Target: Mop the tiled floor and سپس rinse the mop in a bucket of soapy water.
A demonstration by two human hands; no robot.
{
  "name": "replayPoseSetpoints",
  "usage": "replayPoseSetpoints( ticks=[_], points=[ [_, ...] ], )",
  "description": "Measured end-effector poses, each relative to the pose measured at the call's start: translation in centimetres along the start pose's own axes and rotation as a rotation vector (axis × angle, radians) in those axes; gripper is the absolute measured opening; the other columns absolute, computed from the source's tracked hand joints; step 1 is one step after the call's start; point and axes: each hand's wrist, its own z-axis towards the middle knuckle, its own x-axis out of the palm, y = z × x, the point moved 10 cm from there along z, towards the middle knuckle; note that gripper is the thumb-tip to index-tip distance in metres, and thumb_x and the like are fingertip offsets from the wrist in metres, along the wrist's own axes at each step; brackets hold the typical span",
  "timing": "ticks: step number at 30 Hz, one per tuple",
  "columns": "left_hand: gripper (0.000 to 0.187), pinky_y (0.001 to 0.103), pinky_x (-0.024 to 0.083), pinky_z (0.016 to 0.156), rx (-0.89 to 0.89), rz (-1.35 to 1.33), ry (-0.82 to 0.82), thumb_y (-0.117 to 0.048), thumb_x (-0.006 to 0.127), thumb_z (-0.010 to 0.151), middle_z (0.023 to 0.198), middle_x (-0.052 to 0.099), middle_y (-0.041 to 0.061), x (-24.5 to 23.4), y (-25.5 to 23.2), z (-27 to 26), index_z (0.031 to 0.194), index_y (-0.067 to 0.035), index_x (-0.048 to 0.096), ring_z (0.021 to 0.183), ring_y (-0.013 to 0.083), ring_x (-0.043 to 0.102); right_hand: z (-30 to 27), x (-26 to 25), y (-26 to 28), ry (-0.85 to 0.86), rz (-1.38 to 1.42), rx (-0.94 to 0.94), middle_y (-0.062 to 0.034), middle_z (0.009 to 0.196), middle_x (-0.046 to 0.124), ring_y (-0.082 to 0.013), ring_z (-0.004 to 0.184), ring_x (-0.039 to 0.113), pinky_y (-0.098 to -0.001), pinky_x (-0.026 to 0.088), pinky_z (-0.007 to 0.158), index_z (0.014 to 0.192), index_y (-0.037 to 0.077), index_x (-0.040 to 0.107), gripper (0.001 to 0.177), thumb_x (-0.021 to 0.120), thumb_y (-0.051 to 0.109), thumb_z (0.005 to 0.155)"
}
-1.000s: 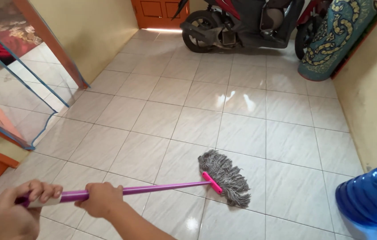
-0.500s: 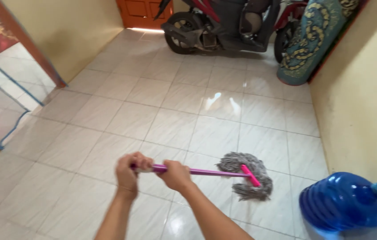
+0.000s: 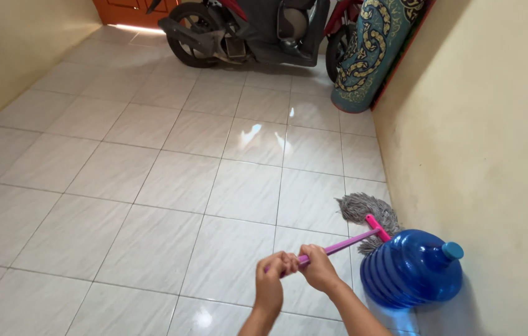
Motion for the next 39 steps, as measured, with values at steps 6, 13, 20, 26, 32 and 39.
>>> replayPoseSetpoints(
  ticks=[6,13,20,26,32,39],
  points=[
    [0.026,0.037,0.049,0.076,0.019,0.065,-0.068,-0.002,0.044,0.084,0.065,0.055,0.013,-9.5,-10.9,-3.2,0.058,0.0,0.045,0.072,0.0245,0.057,-0.2,7.6,11.5,-0.018,0.093,-0.017,-0.0118,0.083,0.065,-0.0328,0.086,0.062,-0.0454,0.05,0.074,0.075,0.008,0.061,0.025,0.085,0.015,0.074],
    [0.031,0.041,0.052,0.082,0.061,0.188,-0.169,-0.004,0.044,0.088,0.065,0.056,0.015,-27.8,-32.1,-14.0,0.058,0.001,0.048,0.076,0.0292,0.063,-4.7,22.1,36.6,0.117,0.226,-0.018,-0.0085,0.093,0.069,-0.0296,0.093,0.066,-0.0485,0.046,0.078,0.079,0.013,0.069,0.027,0.091,0.027,0.071],
    [0.035,0.049,0.047,0.083,0.218,0.381,-0.381,-0.014,0.036,0.093,0.064,0.044,0.015,-42.4,-57.4,-29.3,0.061,-0.003,0.04,0.073,0.0333,0.052,-13.4,33.6,67.2,0.25,0.421,-0.17,-0.0139,0.091,0.07,-0.0377,0.095,0.065,-0.0617,0.047,0.087,0.082,0.01,0.071,0.037,0.087,0.043,0.079],
    [0.029,0.051,0.044,0.079,0.355,0.484,-0.672,-0.017,0.034,0.096,0.063,0.032,0.009,-46.4,-68.8,-37.6,0.067,-0.011,0.037,0.066,0.0282,0.037,-18.6,37.8,79.8,0.549,0.487,-0.187,-0.014,0.085,0.074,-0.0339,0.092,0.068,-0.0583,0.042,0.091,0.087,0.008,0.071,0.043,0.083,0.049,0.08],
    [0.025,0.047,0.04,0.075,0.306,0.484,-0.635,-0.023,0.035,0.09,0.059,0.028,0.007,-46.7,-67.6,-36.8,0.067,-0.015,0.035,0.064,0.0249,0.033,-18.4,38.2,79.2,0.555,0.364,-0.278,-0.0129,0.085,0.073,-0.0313,0.085,0.071,-0.045,0.056,0.078,0.089,0.01,0.069,0.042,0.075,0.051,0.087],
    [0.029,0.045,0.041,0.07,0.252,0.263,-0.414,-0.023,0.04,0.086,0.056,0.034,0.008,-39.2,-56.4,-30.4,0.06,-0.009,0.037,0.061,0.0256,0.039,-16.6,30.2,66.5,0.384,0.228,-0.205,-0.012,0.087,0.074,-0.0342,0.089,0.07,-0.0464,0.053,0.081,0.09,0.012,0.07,0.035,0.074,0.047,0.088]
  ],
)
